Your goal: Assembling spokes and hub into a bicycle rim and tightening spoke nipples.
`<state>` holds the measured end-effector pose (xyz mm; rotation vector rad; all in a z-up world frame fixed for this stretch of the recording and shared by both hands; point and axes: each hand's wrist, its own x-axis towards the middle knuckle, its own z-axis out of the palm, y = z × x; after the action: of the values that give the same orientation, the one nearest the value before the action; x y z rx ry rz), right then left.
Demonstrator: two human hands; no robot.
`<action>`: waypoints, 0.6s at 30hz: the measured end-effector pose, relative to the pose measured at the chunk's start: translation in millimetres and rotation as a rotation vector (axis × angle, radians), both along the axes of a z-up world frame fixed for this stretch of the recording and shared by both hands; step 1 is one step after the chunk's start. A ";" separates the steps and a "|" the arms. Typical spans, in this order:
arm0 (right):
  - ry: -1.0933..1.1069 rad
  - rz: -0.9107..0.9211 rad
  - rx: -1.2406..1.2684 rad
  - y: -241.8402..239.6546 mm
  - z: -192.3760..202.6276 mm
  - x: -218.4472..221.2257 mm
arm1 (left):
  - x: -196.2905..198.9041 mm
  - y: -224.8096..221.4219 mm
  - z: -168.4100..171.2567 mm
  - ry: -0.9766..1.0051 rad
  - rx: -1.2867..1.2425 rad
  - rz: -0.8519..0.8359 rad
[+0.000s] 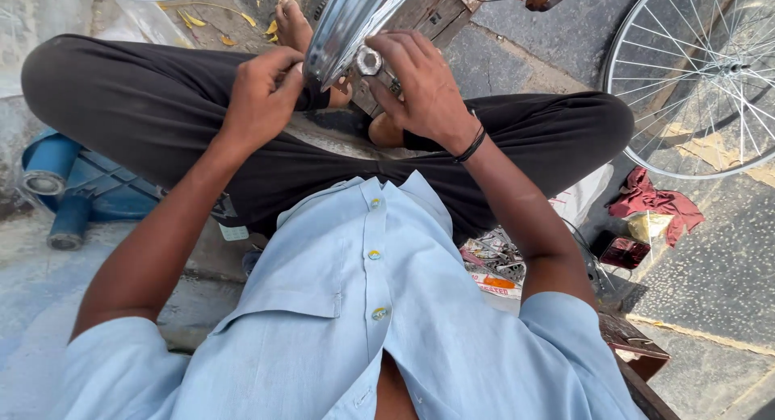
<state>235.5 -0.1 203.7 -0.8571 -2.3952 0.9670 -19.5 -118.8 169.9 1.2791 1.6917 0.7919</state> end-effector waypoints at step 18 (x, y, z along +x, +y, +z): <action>0.328 0.121 0.276 56.1 77.4 -31.2 | 55.7 74.0 126.1 -0.488 0.681 0.165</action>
<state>204.3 56.0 281.1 -0.4215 -2.2418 0.7299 36.2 -44.8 296.0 1.2332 1.1682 1.7248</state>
